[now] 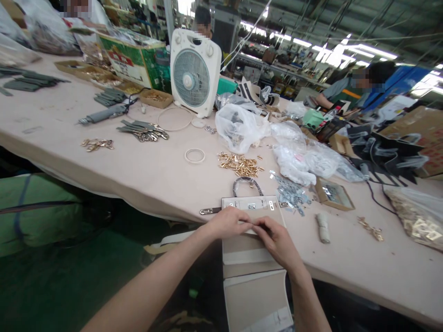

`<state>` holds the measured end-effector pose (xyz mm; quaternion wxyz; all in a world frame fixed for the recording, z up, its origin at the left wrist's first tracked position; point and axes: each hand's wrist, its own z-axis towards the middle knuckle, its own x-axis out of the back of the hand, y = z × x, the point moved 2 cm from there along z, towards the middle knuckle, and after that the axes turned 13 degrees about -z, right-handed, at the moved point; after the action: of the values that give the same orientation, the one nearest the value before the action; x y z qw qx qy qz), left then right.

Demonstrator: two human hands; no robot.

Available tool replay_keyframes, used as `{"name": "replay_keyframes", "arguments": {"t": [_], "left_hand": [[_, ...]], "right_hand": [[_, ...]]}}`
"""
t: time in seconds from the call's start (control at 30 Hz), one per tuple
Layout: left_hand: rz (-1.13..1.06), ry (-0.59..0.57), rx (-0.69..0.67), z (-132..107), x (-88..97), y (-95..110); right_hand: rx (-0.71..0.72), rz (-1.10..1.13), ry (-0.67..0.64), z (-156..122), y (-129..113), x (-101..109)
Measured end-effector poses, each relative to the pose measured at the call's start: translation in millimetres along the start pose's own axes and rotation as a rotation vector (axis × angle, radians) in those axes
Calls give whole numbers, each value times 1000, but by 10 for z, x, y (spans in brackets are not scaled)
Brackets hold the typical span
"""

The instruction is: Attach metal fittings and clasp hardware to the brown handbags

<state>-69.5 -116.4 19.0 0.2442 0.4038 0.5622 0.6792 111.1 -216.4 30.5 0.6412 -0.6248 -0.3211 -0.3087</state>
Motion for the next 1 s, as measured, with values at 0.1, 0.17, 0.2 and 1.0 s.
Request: {"name": "replay_keyframes", "arguments": {"t": [0.1, 0.17, 0.2, 1.0], "left_hand": [[-101, 22, 25, 0, 12, -30], [-165, 41, 39, -6, 17, -46], [-192, 52, 48, -9, 18, -53], [-396, 214, 191, 78, 25, -184]], "right_hand": [[-27, 37, 4, 15, -25, -34], [-35, 58, 12, 23, -32, -65], [-38, 68, 18, 26, -30, -80], [122, 275, 359, -70, 65, -306]]}}
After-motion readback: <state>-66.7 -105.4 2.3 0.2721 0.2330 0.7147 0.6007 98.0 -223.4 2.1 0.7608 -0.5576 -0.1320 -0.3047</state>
